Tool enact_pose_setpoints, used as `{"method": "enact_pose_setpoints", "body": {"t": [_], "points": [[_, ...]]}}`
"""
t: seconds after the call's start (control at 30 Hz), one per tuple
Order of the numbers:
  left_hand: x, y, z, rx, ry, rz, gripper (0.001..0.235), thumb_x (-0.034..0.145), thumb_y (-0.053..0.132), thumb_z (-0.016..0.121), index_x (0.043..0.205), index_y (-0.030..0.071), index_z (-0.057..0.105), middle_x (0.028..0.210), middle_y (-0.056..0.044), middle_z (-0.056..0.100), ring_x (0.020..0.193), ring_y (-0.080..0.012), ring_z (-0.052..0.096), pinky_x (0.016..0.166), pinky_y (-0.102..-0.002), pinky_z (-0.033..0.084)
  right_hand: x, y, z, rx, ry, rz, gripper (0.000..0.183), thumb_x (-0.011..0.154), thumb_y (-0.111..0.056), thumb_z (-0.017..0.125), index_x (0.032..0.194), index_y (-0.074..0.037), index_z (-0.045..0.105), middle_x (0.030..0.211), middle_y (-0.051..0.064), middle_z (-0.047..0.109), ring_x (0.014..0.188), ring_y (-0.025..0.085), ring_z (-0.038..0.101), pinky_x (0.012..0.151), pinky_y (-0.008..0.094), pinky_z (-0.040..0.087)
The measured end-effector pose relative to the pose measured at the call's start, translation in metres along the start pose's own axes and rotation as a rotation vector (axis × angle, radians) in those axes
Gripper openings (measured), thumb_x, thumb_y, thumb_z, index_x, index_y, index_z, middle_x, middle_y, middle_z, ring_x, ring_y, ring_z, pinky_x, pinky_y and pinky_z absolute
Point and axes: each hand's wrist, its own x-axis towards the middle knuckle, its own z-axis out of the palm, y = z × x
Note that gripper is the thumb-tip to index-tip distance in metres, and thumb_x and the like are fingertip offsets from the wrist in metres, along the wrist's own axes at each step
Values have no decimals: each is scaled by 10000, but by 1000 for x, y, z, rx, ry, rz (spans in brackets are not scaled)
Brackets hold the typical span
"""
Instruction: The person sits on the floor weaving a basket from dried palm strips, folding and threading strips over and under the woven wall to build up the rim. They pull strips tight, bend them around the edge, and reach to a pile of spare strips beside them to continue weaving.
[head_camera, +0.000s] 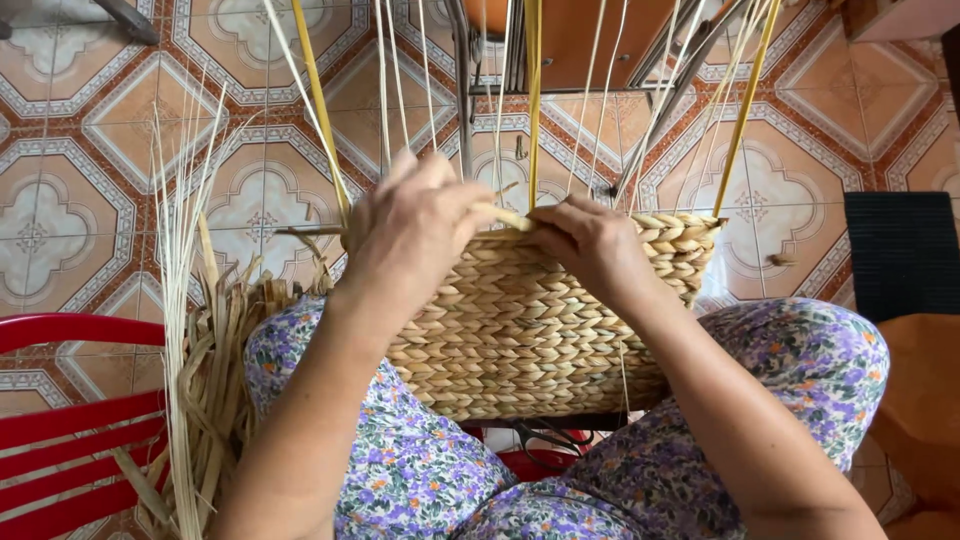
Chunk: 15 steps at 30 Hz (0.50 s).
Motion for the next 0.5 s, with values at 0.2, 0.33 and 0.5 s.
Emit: {"method": "enact_pose_setpoints", "body": {"t": [0.2,0.33,0.5], "points": [[-18,37,50,-119,247,175,256,829,211,750,1022,46,719,944,-58,683,882,-220,613,734,-352,539,-7,15,13,15,78,161,137,982,-36,670,1092,-1,597,816,142,702,686,246,708,598,373,553],[-8,10,110,-247,234,52,329,1013,38,582,1332,-37,567,1158,-169,680,1061,-225,652,897,-317,588,-2,13,17,103,144,272,225,995,-37,630,1179,3,506,808,131,717,680,224,730,577,357,563],[47,25,47,-394,-458,-427,640,1086,106,450,1642,10,148,853,-194,728,651,-247,665,543,-302,521,10,12,25,39,154,438,182,958,-89,648,1102,-24,557,731,154,724,604,269,723,535,399,550]]}}
